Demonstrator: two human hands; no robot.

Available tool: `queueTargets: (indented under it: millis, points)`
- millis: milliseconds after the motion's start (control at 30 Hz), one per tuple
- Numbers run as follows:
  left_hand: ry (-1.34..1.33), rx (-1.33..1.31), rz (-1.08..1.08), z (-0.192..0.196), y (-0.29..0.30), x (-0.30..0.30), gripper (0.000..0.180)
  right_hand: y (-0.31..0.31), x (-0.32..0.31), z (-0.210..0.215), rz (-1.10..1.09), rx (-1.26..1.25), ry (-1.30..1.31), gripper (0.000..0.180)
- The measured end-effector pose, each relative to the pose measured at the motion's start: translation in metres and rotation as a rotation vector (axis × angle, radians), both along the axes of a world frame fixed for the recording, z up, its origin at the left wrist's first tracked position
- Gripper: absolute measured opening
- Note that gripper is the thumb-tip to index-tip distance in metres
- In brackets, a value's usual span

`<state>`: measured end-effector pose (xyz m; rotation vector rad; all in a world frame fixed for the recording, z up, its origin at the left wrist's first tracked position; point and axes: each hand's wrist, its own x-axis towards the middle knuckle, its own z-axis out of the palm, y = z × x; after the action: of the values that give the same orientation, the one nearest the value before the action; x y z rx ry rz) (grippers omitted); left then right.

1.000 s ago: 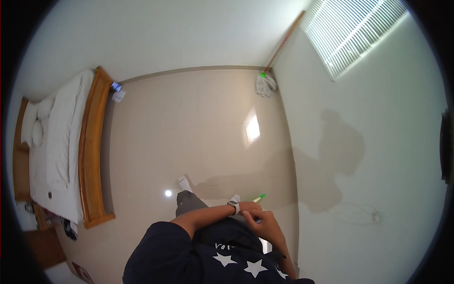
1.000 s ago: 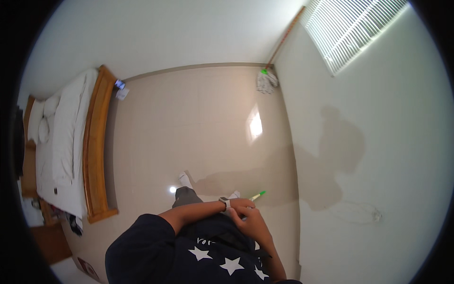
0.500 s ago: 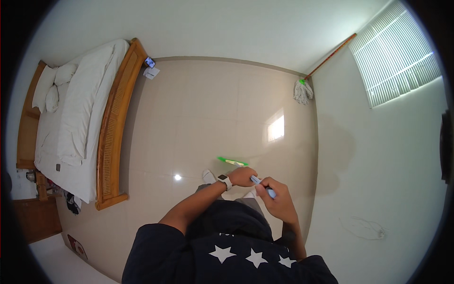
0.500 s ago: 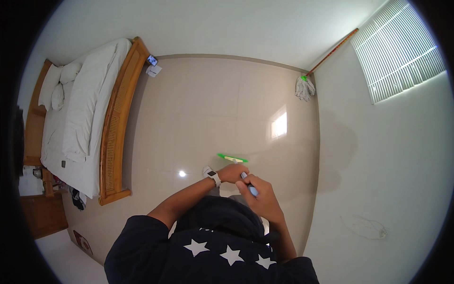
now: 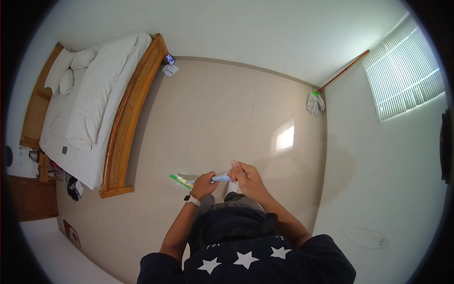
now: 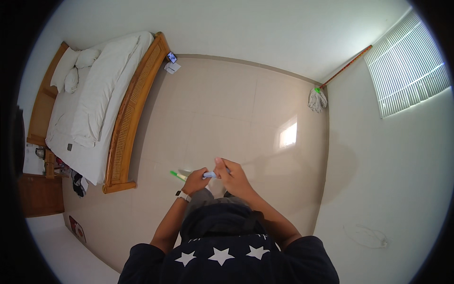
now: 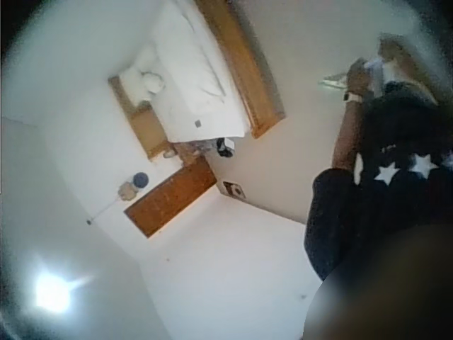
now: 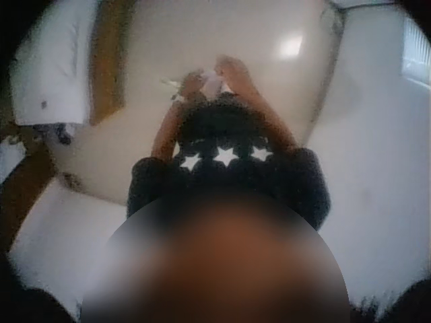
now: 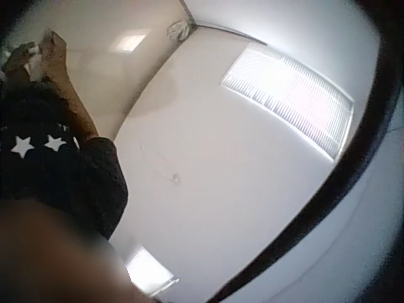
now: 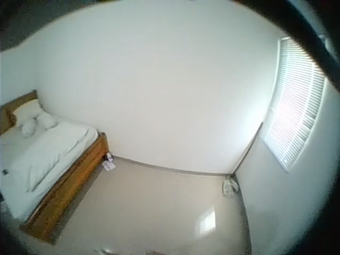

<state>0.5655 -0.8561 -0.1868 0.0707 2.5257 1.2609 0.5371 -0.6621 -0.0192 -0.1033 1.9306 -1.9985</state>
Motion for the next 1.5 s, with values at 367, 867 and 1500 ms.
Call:
queueTargets:
  millis: [367, 867, 1500]
  points:
    - [0.172, 0.296, 0.013, -0.111, -0.08, 0.042, 0.016, -0.125, 0.058, -0.052, 0.259, 0.243, 0.433, 0.034]
    - [0.193, 0.235, -0.266, 0.011, -0.122, 0.042, 0.022, -0.188, 0.133, 0.048, 0.117, 0.36, 0.553, 0.021]
    - [0.251, 0.226, -0.465, -0.057, -0.238, 0.131, 0.011, -0.247, 0.144, -0.038, 0.333, 0.028, 0.289, 0.036]
